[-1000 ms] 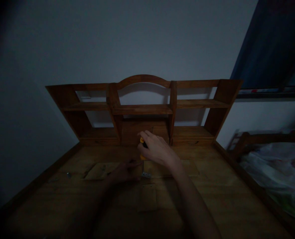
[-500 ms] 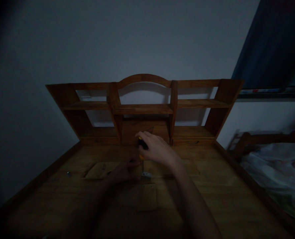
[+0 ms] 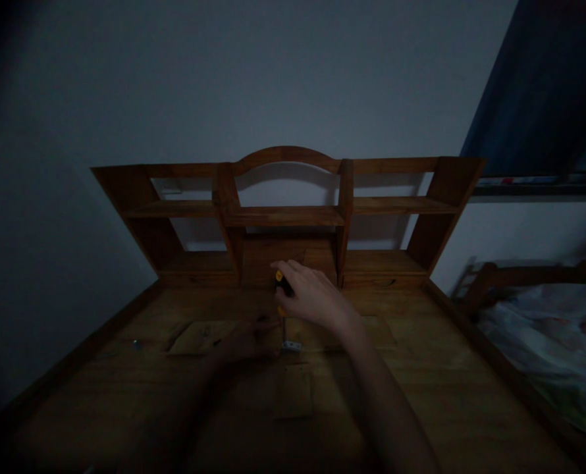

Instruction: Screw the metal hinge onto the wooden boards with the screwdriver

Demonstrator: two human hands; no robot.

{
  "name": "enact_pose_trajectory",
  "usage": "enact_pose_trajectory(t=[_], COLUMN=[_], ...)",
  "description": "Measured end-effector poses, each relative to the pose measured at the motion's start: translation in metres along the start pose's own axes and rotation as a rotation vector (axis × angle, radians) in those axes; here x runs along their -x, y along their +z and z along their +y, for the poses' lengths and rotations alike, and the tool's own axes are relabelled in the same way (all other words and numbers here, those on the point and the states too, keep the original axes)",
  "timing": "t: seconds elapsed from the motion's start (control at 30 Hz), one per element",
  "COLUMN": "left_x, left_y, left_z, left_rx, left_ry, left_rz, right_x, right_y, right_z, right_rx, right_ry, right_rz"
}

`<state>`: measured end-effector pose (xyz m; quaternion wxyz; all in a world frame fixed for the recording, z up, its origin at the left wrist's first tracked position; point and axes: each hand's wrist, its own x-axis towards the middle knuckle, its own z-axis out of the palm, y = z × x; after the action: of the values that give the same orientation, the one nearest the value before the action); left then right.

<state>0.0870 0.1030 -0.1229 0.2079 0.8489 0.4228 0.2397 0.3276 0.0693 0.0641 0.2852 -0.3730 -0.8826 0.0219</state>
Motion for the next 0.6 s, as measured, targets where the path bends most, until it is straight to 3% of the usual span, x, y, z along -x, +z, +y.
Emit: enact_pose_trajectory(t=[0.17, 0.43, 0.6], left_x=[0.001, -0.0012, -0.0004], left_y=[-0.0042, -0.0015, -0.0027], left_z=[0.0066, 0.0022, 0.0061], left_rx=[0.007, 0.002, -0.024], left_ry=[0.011, 0.018, -0.001], left_rz=[-0.01, -0.016, -0.007], right_x=[-0.0029, 0.0022, -0.0005], right_y=[0.0036, -0.0026, 0.0037], right_z=[-0.0018, -0.0027, -0.0031], right_rx=[0.06, -0.055, 0.023], right_ry=[0.083, -0.008, 0.078], right_rz=[0.015, -0.015, -0.004])
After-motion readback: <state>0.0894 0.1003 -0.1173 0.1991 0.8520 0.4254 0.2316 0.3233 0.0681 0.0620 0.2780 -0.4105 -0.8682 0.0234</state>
